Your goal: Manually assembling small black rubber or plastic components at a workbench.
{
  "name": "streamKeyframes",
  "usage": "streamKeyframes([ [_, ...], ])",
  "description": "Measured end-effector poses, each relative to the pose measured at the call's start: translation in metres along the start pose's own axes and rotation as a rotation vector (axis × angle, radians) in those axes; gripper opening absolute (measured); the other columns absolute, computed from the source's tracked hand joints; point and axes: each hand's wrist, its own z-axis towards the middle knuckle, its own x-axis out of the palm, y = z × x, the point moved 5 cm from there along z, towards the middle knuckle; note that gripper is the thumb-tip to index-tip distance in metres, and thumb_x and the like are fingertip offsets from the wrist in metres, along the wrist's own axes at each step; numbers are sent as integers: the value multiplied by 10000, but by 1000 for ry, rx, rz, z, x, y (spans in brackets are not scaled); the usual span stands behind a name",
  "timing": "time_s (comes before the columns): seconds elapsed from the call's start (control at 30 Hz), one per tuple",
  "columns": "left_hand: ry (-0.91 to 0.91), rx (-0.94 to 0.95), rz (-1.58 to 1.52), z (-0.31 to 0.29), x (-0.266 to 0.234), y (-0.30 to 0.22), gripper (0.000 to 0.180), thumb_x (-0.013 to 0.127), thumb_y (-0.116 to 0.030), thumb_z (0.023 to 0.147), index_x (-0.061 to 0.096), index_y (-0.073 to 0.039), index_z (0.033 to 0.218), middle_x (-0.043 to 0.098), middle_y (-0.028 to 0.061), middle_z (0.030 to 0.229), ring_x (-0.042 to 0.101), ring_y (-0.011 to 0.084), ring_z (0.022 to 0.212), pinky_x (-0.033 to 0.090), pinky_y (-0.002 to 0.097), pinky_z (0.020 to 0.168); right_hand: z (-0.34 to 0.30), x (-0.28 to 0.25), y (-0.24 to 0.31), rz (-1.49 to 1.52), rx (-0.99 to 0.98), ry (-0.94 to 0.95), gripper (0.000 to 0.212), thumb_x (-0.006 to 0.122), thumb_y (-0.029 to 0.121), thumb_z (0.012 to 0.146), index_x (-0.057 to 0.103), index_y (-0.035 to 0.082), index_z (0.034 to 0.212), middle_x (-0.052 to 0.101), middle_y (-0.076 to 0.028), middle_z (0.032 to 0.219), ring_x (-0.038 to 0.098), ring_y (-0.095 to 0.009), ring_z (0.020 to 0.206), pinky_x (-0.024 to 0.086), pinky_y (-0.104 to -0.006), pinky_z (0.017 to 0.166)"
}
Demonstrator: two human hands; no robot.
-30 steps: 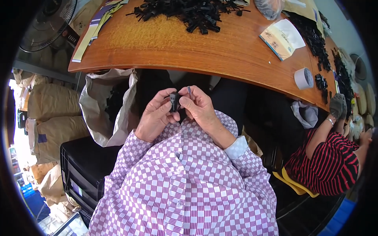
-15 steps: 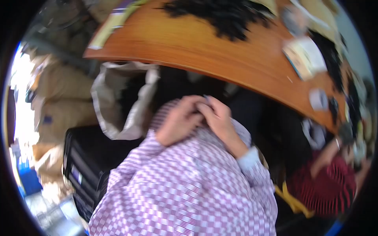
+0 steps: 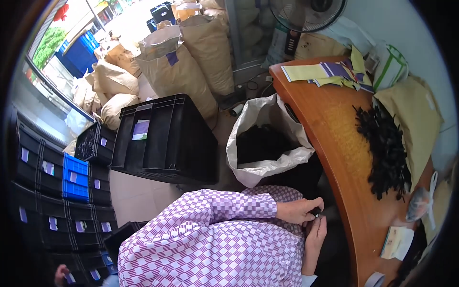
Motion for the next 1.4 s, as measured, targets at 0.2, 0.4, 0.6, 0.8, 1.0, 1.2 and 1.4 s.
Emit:
streamKeyframes([
  [0.2, -23, -27, 63, -1, -1, -3, 267, 481, 16, 851, 335, -24, 1071, 569, 189, 684, 629, 326, 665, 485, 385, 556, 6, -3, -6, -49, 24, 18, 214, 378, 216, 1006, 485, 32, 985, 442, 47, 729, 392, -21, 626, 295, -178, 522],
  [0.4, -179, 66, 167, -2, -1, -11, 229, 517, -52, 847, 382, -40, 1032, 584, 248, 828, 588, 437, 842, 466, 461, 662, 8, -6, -10, -84, -71, -105, 227, 398, 204, 993, 509, 7, 1014, 500, 3, 819, 462, -61, 723, 390, -205, 601],
  [0.6, -284, -36, 352, -1, -18, 2, 246, 563, -67, 852, 447, -32, 1066, 584, 237, 870, 614, 408, 842, 499, 417, 677, 24, 6, 3, -376, -130, -120, 160, 408, 126, 965, 528, 23, 987, 533, -84, 690, 526, -154, 613, 441, -290, 571],
  [0.8, -222, -243, -208, 1, -17, 53, 156, 451, 0, 893, 396, -46, 1032, 579, 96, 800, 638, 163, 680, 511, 268, 572, 73, -65, 23, -371, -178, -219, 177, 495, 194, 955, 550, 26, 945, 489, 3, 648, 474, -81, 574, 378, -226, 514],
  [1.0, -122, -260, -322, -5, -11, 63, 84, 431, -90, 930, 399, -41, 990, 572, 84, 785, 607, 143, 635, 479, 234, 549, 121, -140, 59, -1217, -256, -533, 228, 527, 165, 900, 532, 105, 1120, 625, -145, 765, 629, -300, 671, 482, -387, 562],
  [1.2, 9, -393, -399, -5, -7, 58, 172, 426, -250, 988, 436, -84, 942, 563, 35, 786, 612, 135, 768, 477, 226, 674, 148, -146, 63, -1539, -396, -336, 264, 520, 137, 878, 521, 129, 1142, 621, -115, 732, 626, -304, 652, 486, -401, 531],
  [1.4, 7, -457, -532, -3, -11, 55, 189, 458, -242, 976, 473, -72, 894, 555, 37, 803, 599, 137, 769, 460, 232, 672, 163, -170, 81, -941, -775, -582, 160, 642, 176, 834, 546, 79, 917, 585, -102, 663, 574, -212, 506, 405, -333, 428],
])
